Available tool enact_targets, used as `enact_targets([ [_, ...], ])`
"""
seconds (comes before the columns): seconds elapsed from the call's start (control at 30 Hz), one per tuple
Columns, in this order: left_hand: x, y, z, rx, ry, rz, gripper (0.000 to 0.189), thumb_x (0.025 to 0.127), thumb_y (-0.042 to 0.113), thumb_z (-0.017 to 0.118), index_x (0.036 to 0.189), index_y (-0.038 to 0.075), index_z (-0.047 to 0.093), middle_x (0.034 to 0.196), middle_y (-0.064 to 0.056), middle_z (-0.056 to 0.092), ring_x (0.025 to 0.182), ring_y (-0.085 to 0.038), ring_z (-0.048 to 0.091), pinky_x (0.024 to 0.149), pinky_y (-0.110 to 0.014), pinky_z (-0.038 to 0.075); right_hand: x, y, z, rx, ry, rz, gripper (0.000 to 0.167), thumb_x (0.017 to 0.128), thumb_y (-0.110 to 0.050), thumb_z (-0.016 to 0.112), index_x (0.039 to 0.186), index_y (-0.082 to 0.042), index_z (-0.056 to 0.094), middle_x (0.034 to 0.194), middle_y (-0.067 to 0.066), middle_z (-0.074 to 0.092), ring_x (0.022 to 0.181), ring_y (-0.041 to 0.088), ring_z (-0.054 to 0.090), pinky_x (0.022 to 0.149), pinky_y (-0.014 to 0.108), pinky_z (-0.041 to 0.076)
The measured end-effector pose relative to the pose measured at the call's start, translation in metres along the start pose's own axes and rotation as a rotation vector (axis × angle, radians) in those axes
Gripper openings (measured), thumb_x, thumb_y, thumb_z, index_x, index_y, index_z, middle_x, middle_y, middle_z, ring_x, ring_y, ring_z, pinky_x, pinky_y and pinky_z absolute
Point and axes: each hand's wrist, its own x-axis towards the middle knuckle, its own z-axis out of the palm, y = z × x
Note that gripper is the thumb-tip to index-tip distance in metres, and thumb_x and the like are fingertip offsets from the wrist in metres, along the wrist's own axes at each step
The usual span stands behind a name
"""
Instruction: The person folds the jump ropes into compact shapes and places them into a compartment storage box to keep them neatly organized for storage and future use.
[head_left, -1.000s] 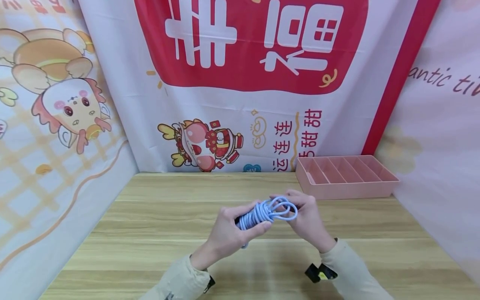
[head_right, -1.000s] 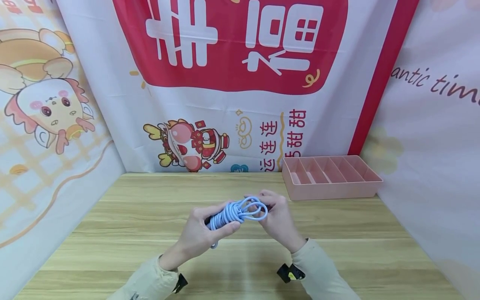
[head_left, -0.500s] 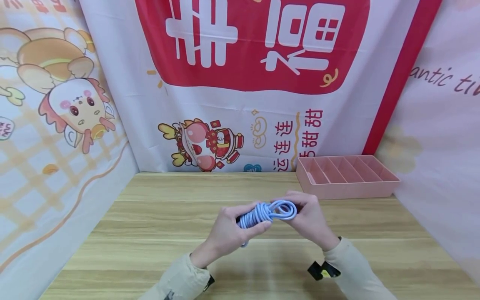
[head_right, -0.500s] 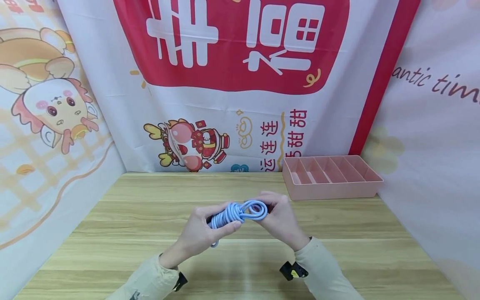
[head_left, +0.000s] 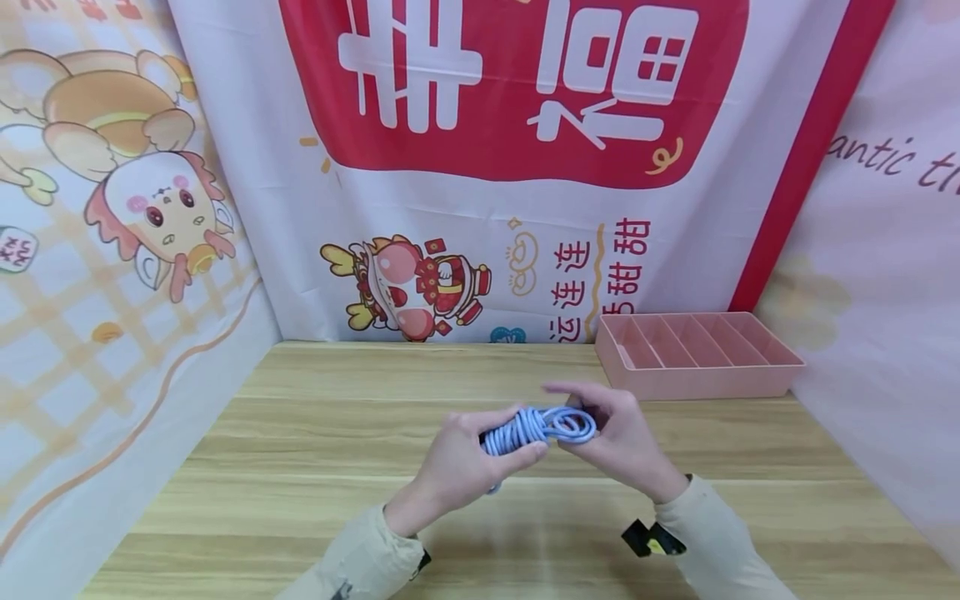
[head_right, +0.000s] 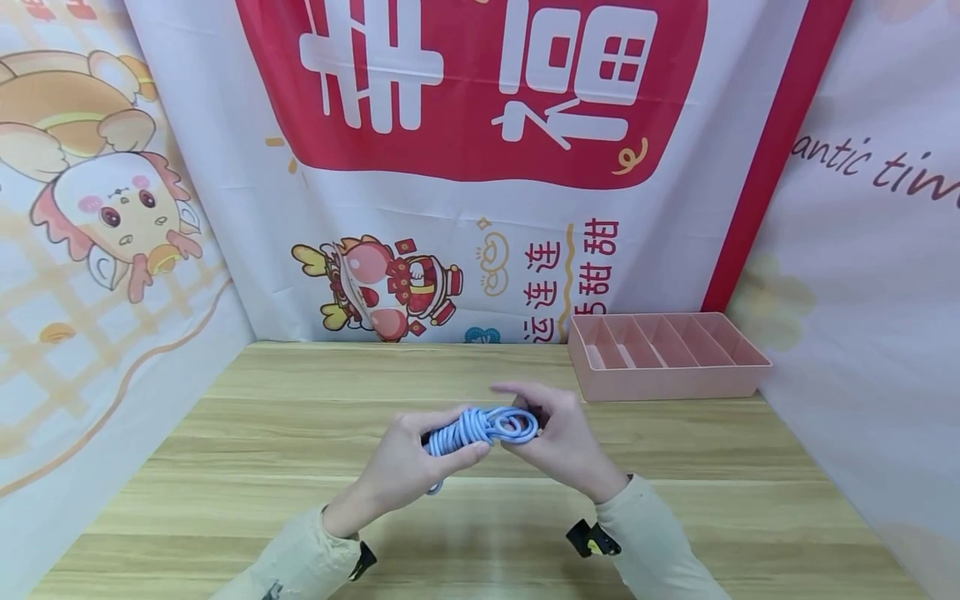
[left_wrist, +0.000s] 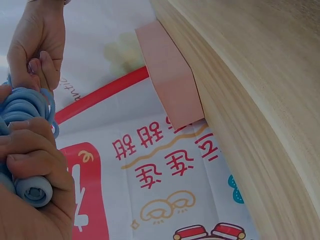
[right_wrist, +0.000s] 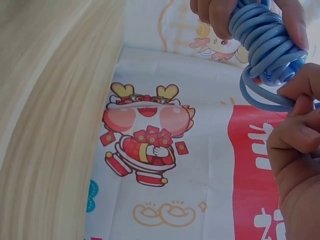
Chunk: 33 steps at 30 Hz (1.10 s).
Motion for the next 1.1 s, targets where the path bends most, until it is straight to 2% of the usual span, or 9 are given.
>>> enact_targets([
  [0.13, 0.001, 0.000, -0.001, -0.012, 0.004, -0.045, 0.069, 0.082, 0.057, 0.073, 0.131, 0.009, 0.063, 0.099, 0.002, 0.070, 0.070, -0.011, 0.064, 0.055, -0.029, 0.055, -0.005, 0.010, -0.001, 0.031, -0.058, 0.055, 0.046, 0.077, 0.017, 0.074, 0.118, 0.000, 0.067, 0.111, 0.010, 0.067, 0.093, 0.023, 0.065, 0.079, 0.032, 0.055],
  [0.3, 0.002, -0.001, -0.004, -0.015, 0.022, -0.061, 0.070, 0.082, 0.058, 0.073, 0.132, 0.010, 0.063, 0.101, 0.001, 0.071, 0.072, -0.011, 0.065, 0.057, -0.029, 0.055, -0.005, 0.010, -0.003, 0.061, -0.116, 0.105, 0.047, 0.085, 0.007, 0.071, 0.129, -0.008, 0.063, 0.116, 0.005, 0.062, 0.092, 0.023, 0.061, 0.077, 0.033, 0.056],
  [0.43, 0.002, 0.000, -0.006, -0.022, 0.018, -0.083, 0.070, 0.081, 0.058, 0.073, 0.133, 0.011, 0.063, 0.102, 0.000, 0.071, 0.072, -0.011, 0.066, 0.056, -0.030, 0.055, -0.004, 0.009, -0.003, 0.067, -0.107, 0.103, 0.041, 0.091, 0.001, 0.068, 0.129, -0.011, 0.064, 0.115, 0.004, 0.063, 0.090, 0.023, 0.060, 0.073, 0.033, 0.056],
  [0.63, 0.002, 0.001, -0.008, -0.028, 0.039, -0.105, 0.067, 0.082, 0.055, 0.074, 0.134, 0.015, 0.062, 0.102, 0.000, 0.070, 0.071, -0.012, 0.066, 0.056, -0.030, 0.055, -0.003, 0.010, -0.002, -0.002, -0.036, 0.097, 0.031, 0.096, 0.001, 0.061, 0.124, -0.010, 0.068, 0.108, 0.001, 0.067, 0.080, 0.018, 0.059, 0.061, 0.030, 0.052],
  [0.7, 0.001, 0.001, -0.009, -0.025, 0.055, -0.104, 0.065, 0.082, 0.055, 0.074, 0.133, 0.017, 0.063, 0.101, 0.002, 0.070, 0.071, -0.012, 0.066, 0.056, -0.030, 0.055, -0.003, 0.011, -0.002, -0.020, -0.014, 0.098, 0.030, 0.096, 0.002, 0.061, 0.123, -0.009, 0.069, 0.099, 0.000, 0.067, 0.073, 0.016, 0.056, 0.057, 0.028, 0.049],
  [0.83, 0.001, 0.001, -0.009, -0.028, 0.082, -0.094, 0.063, 0.082, 0.055, 0.074, 0.132, 0.018, 0.064, 0.099, 0.004, 0.070, 0.070, -0.013, 0.065, 0.056, -0.031, 0.055, -0.002, 0.012, -0.001, -0.089, 0.035, 0.046, 0.030, 0.094, 0.005, 0.063, 0.120, -0.006, 0.070, 0.090, -0.001, 0.065, 0.063, 0.013, 0.051, 0.050, 0.026, 0.044],
  [0.9, 0.002, 0.001, -0.010, -0.035, 0.100, -0.080, 0.062, 0.082, 0.055, 0.074, 0.130, 0.017, 0.066, 0.095, 0.004, 0.070, 0.067, -0.013, 0.065, 0.054, -0.031, 0.055, -0.001, 0.013, 0.000, -0.132, 0.080, 0.014, 0.028, 0.092, 0.006, 0.065, 0.116, -0.005, 0.072, 0.093, 0.000, 0.065, 0.065, 0.012, 0.053, 0.049, 0.026, 0.045],
  [1.0, 0.003, 0.000, -0.010, -0.056, 0.128, -0.057, 0.059, 0.082, 0.053, 0.075, 0.127, 0.017, 0.068, 0.088, 0.005, 0.069, 0.061, -0.014, 0.063, 0.049, -0.032, 0.054, 0.000, 0.012, -0.001, -0.196, 0.190, -0.018, 0.023, 0.087, 0.007, 0.070, 0.106, -0.006, 0.075, 0.102, 0.001, 0.067, 0.069, 0.012, 0.054, 0.051, 0.023, 0.045],
  [1.1, 0.004, 0.001, -0.011, -0.083, 0.140, -0.042, 0.053, 0.082, 0.050, 0.077, 0.126, 0.021, 0.068, 0.086, 0.004, 0.069, 0.059, -0.015, 0.062, 0.047, -0.034, 0.053, 0.000, 0.010, 0.000, -0.233, 0.285, -0.026, 0.017, 0.083, 0.007, 0.074, 0.095, -0.005, 0.077, 0.098, 0.002, 0.066, 0.067, 0.013, 0.052, 0.051, 0.020, 0.044],
])
